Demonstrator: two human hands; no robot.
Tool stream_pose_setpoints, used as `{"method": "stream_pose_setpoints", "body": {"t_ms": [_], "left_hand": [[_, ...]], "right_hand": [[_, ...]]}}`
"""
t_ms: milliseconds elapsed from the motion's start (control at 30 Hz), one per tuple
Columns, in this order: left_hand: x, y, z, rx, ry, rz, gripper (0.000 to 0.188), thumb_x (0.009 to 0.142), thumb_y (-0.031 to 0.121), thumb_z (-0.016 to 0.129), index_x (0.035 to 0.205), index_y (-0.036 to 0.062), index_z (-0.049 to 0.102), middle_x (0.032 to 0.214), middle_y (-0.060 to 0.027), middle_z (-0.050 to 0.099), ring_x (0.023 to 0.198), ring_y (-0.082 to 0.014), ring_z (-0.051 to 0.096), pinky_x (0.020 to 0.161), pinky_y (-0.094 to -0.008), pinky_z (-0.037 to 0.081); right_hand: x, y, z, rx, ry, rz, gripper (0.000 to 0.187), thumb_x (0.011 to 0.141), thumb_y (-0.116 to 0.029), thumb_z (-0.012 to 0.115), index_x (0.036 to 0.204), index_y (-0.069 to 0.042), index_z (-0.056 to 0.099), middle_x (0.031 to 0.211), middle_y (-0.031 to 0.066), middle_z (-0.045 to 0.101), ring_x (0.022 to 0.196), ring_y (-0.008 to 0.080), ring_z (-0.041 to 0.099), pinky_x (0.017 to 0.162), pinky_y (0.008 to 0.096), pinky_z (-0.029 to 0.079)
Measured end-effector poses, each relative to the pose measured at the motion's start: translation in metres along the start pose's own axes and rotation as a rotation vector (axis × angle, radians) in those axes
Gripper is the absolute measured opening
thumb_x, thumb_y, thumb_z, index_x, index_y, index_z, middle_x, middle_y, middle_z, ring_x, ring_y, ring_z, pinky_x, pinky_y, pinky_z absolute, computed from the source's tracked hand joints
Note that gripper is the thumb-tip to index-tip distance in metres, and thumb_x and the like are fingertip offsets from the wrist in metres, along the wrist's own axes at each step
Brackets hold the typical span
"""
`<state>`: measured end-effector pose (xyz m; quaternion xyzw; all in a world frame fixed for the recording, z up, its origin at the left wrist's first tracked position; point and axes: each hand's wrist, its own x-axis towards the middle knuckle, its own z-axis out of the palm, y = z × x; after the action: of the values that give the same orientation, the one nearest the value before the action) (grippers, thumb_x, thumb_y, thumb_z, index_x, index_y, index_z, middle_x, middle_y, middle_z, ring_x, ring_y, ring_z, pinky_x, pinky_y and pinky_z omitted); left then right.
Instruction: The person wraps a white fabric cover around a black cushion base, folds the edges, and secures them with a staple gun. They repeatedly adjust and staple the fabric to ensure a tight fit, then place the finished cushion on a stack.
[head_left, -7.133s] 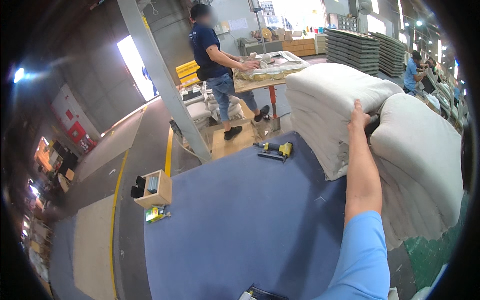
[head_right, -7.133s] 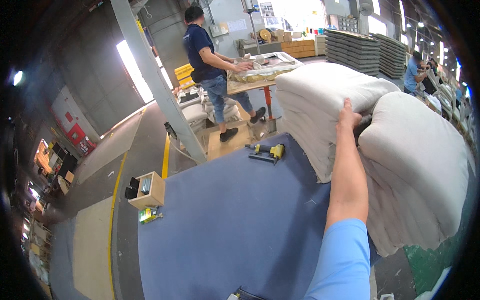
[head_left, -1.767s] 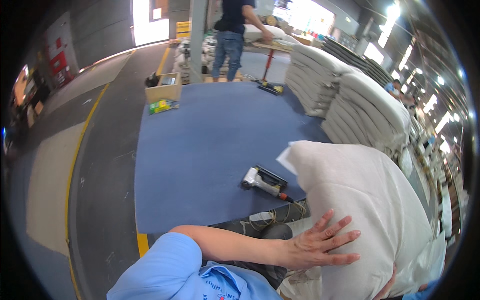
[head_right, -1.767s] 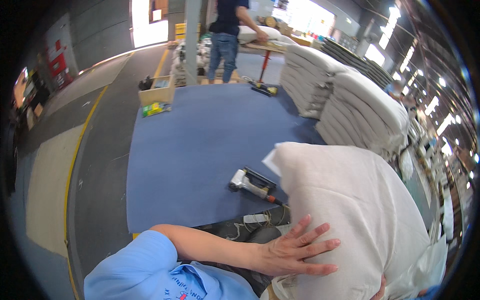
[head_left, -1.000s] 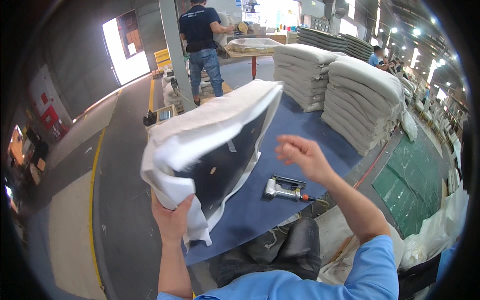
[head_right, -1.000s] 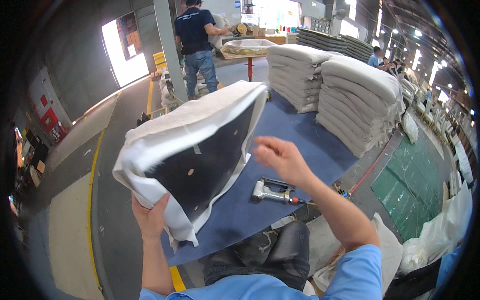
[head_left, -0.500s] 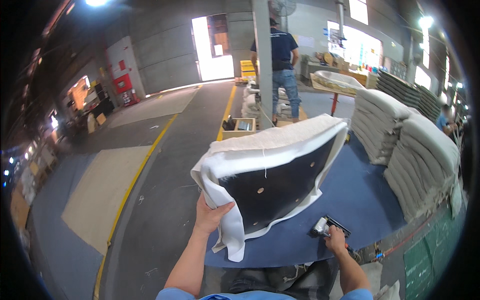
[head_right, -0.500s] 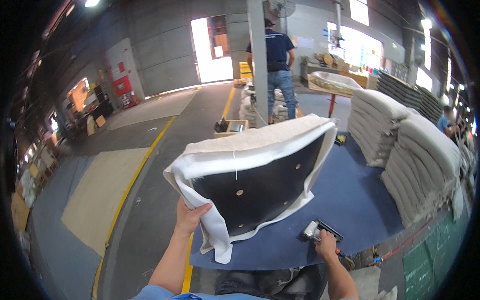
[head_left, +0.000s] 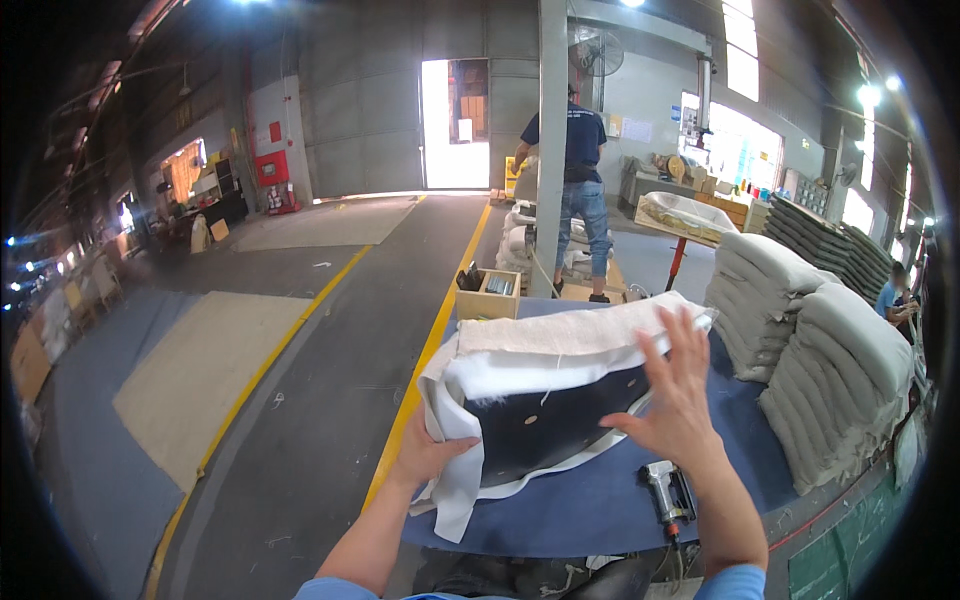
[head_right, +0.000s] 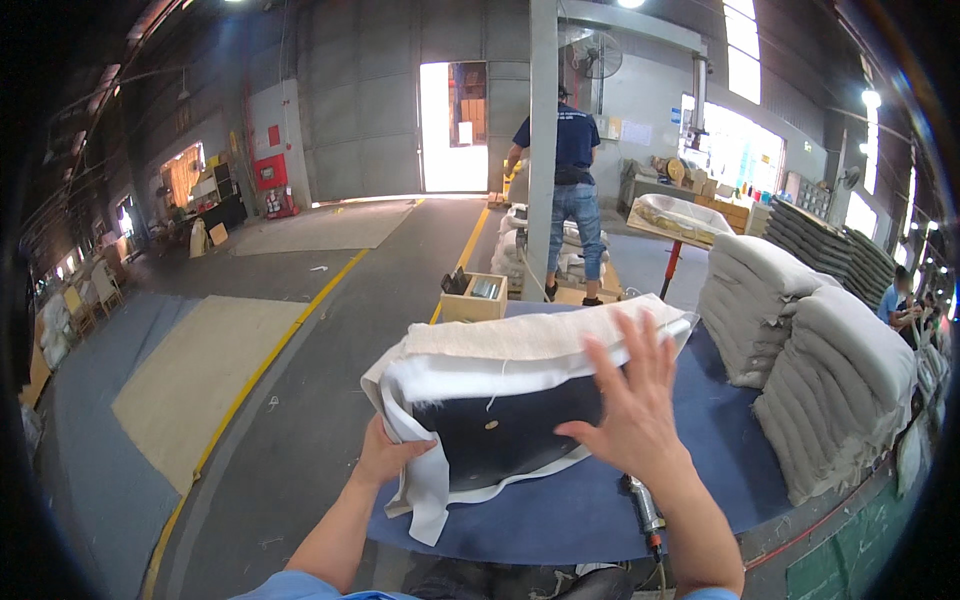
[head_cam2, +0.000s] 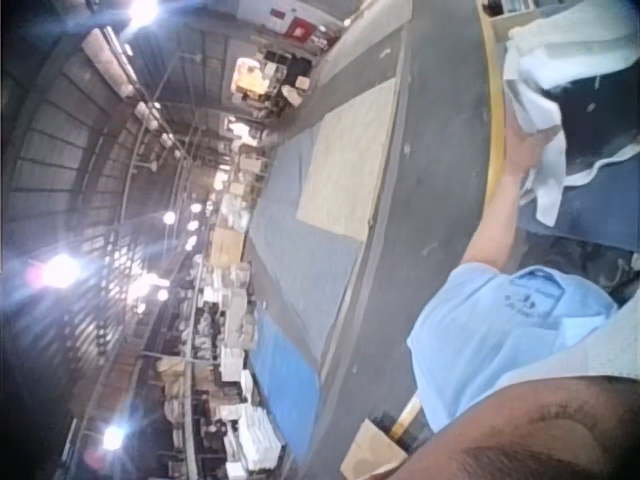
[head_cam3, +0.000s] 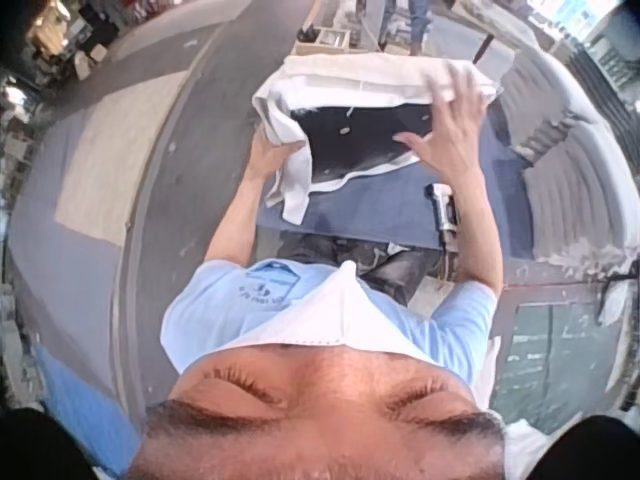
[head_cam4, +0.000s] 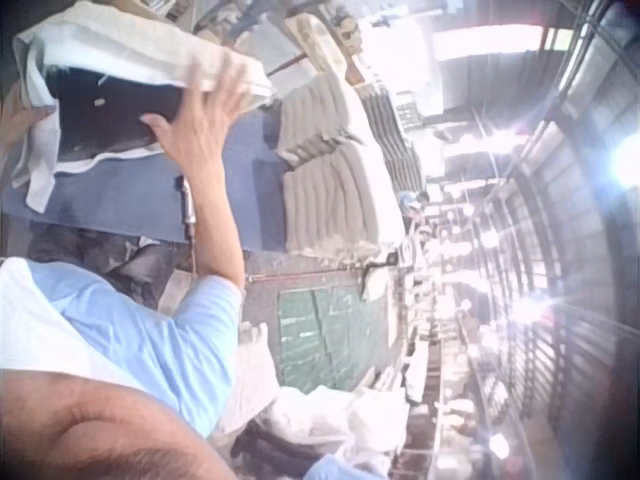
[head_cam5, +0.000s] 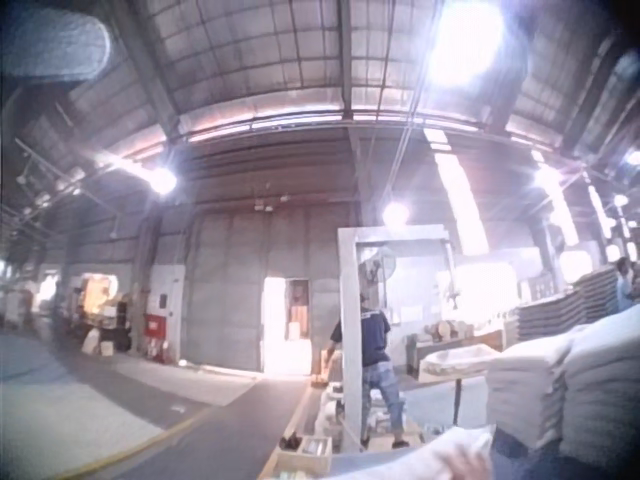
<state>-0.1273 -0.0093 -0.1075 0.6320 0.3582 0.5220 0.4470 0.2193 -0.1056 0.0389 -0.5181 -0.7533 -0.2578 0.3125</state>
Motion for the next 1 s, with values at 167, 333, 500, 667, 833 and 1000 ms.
{"method": "stream_pose_setpoints", "body": {"t_ms": [167, 333, 500, 667, 833, 1000], "left_hand": [[-0.020, 0.019, 0.023, -0.117, -0.109, 0.011, 0.072, 0.077, 0.003, 0.093, 0.141, 0.0061, 0.060, 0.123, -0.0048, 0.071, 0.113, -0.0171, 0.067, 0.102, -0.0362, 0.054], [-0.040, 0.022, 0.033, -0.162, -0.027, 0.097, 0.081, 0.079, 0.002, 0.092, 0.150, 0.0070, 0.053, 0.132, -0.0035, 0.067, 0.120, -0.0157, 0.064, 0.104, -0.0358, 0.053], [-0.039, 0.089, 0.031, -0.135, -0.064, 0.114, 0.082, 0.080, 0.002, 0.093, 0.151, 0.0065, 0.053, 0.131, -0.0058, 0.068, 0.121, -0.0174, 0.065, 0.105, -0.0362, 0.054], [-0.029, 0.123, 0.021, -0.011, -0.090, 0.006, 0.085, 0.078, 0.010, 0.096, 0.151, 0.0052, 0.053, 0.129, -0.0081, 0.069, 0.121, -0.0207, 0.067, 0.104, -0.0398, 0.055], [-0.001, 0.085, 0.020, -0.086, -0.108, 0.114, 0.099, 0.081, 0.015, 0.092, 0.162, 0.0023, 0.035, 0.148, -0.0197, 0.057, 0.134, -0.0263, 0.058, 0.115, -0.0414, 0.046], [0.004, 0.105, 0.043, 0.289, 0.099, 0.599, 0.115, 0.079, 0.019, 0.096, 0.165, 0.0027, 0.021, 0.156, -0.0212, 0.044, 0.144, -0.0306, 0.049, 0.121, -0.0458, 0.039]], "right_hand": [[0.054, -0.009, -0.003, 0.078, -0.358, -0.185, 0.118, 0.065, -0.034, 0.099, 0.165, -0.016, 0.038, 0.150, 0.0202, 0.055, 0.146, 0.0427, 0.047, 0.125, 0.0663, 0.026], [0.057, -0.010, 0.009, 0.206, -0.462, -0.266, 0.097, 0.068, -0.016, 0.091, 0.156, -0.015, 0.050, 0.117, 0.0130, 0.069, 0.117, 0.0369, 0.065, 0.112, 0.0500, 0.044], [0.064, -0.013, -0.039, 0.266, -0.410, -0.211, 0.092, 0.070, -0.018, 0.093, 0.153, -0.015, 0.053, 0.122, 0.0166, 0.069, 0.121, 0.0382, 0.064, 0.108, 0.0507, 0.045], [0.064, -0.014, -0.044, 0.350, -0.439, -0.109, 0.095, 0.072, -0.028, 0.097, 0.154, -0.011, 0.051, 0.137, 0.0208, 0.066, 0.133, 0.0411, 0.060, 0.113, 0.0505, 0.044], [0.062, 0.005, 0.007, 0.413, -0.456, 0.029, 0.107, 0.069, -0.039, 0.097, 0.159, -0.013, 0.045, 0.147, 0.0239, 0.060, 0.140, 0.0436, 0.054, 0.118, 0.0537, 0.040], [0.052, -0.012, 0.015, 0.318, -0.177, -0.011, 0.102, 0.068, -0.035, 0.098, 0.156, -0.015, 0.050, 0.139, 0.0217, 0.059, 0.135, 0.0438, 0.054, 0.117, 0.0530, 0.040]]}}
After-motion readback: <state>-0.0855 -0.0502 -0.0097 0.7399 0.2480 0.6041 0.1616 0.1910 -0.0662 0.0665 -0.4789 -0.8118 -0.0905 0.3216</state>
